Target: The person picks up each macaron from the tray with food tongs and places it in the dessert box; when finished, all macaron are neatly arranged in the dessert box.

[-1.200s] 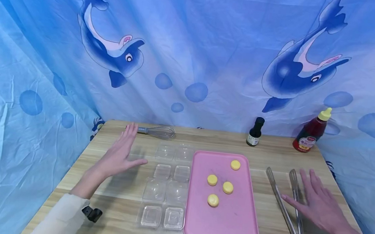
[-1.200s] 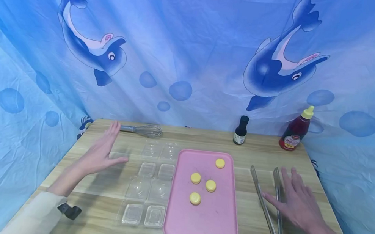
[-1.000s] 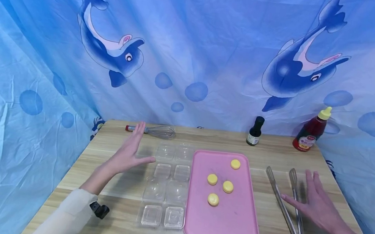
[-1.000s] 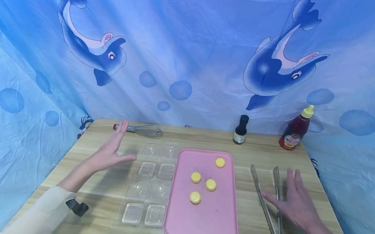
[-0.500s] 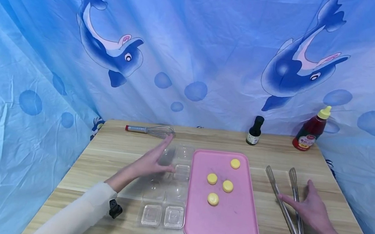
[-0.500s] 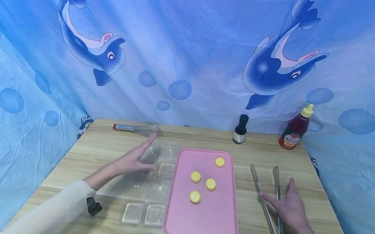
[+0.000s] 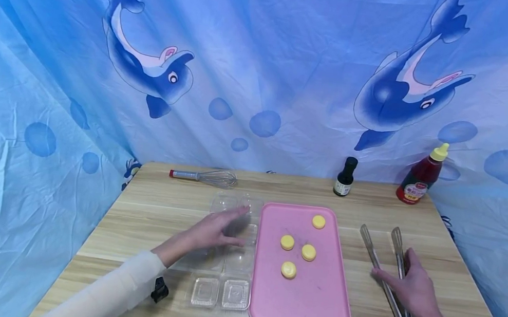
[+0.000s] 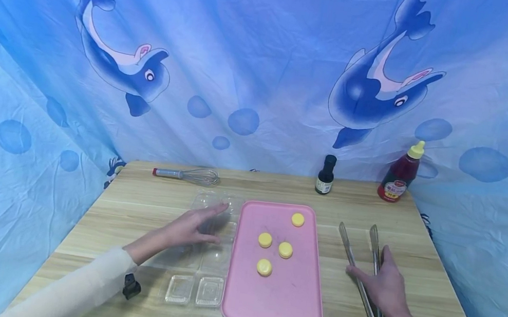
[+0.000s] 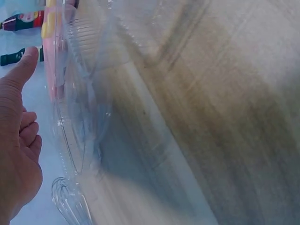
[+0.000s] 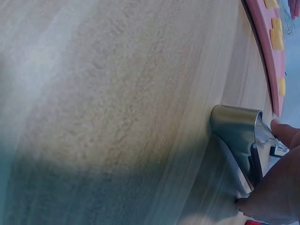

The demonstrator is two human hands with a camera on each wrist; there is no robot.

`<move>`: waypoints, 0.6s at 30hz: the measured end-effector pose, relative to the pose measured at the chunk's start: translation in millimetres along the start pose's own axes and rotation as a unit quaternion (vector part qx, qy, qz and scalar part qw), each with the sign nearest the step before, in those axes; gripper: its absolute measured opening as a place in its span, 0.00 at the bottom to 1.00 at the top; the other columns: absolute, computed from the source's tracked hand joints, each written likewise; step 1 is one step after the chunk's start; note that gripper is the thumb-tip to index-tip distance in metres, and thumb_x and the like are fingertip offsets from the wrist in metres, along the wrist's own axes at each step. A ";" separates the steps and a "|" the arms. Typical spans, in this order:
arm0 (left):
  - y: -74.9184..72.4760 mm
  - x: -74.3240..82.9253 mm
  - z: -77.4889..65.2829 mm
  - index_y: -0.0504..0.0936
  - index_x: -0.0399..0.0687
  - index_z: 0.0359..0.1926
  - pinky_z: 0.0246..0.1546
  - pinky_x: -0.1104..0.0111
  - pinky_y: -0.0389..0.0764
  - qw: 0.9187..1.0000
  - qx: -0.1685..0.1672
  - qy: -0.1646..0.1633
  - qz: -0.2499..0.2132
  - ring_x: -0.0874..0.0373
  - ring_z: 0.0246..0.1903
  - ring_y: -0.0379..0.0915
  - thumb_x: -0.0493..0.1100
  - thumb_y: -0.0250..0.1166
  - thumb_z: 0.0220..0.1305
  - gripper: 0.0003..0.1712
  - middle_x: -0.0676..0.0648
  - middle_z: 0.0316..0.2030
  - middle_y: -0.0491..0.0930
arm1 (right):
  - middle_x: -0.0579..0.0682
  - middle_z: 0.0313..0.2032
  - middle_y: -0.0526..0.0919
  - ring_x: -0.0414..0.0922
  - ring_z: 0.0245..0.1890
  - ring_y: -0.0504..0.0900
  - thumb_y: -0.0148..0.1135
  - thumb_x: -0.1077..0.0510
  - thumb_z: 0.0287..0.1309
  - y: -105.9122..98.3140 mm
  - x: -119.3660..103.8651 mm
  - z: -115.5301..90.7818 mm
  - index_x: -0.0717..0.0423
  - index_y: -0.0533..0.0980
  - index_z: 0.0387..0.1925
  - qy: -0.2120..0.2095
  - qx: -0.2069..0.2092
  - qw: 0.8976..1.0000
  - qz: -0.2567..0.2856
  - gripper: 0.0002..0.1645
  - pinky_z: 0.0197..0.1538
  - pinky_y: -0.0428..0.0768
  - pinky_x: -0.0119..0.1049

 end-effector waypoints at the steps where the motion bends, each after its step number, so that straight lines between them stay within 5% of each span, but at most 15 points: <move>1: 0.4 0.1 -0.3 0.60 0.41 0.82 0.78 0.49 0.60 1.000 0.000 0.002 0.005 0.41 0.78 0.57 0.57 0.80 0.60 0.59 0.36 0.80 0.59 | 0.85 0.74 0.40 0.81 0.75 0.46 0.78 0.39 0.60 0.1 -0.3 0.3 0.76 0.30 0.79 0.001 0.000 1.000 -0.003 0.80 0.74 0.55 0.74; 18: 5.2 -2.5 -3.1 0.67 0.40 0.78 0.76 0.50 0.67 0.998 0.013 0.033 0.046 0.42 0.73 0.67 0.55 0.79 0.61 0.52 0.36 0.74 0.69 | 0.83 0.70 0.60 0.79 0.70 0.61 0.76 0.55 0.61 6.5 -2.2 -2.0 0.78 0.53 0.77 -0.031 0.071 0.997 -0.031 0.57 0.69 0.66 0.74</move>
Point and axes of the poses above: each hand's wrist, its own z-axis towards the middle knuckle, its own y-axis out of the palm, x = y × z, the point moved 2 cm from there along z, towards the middle knuckle
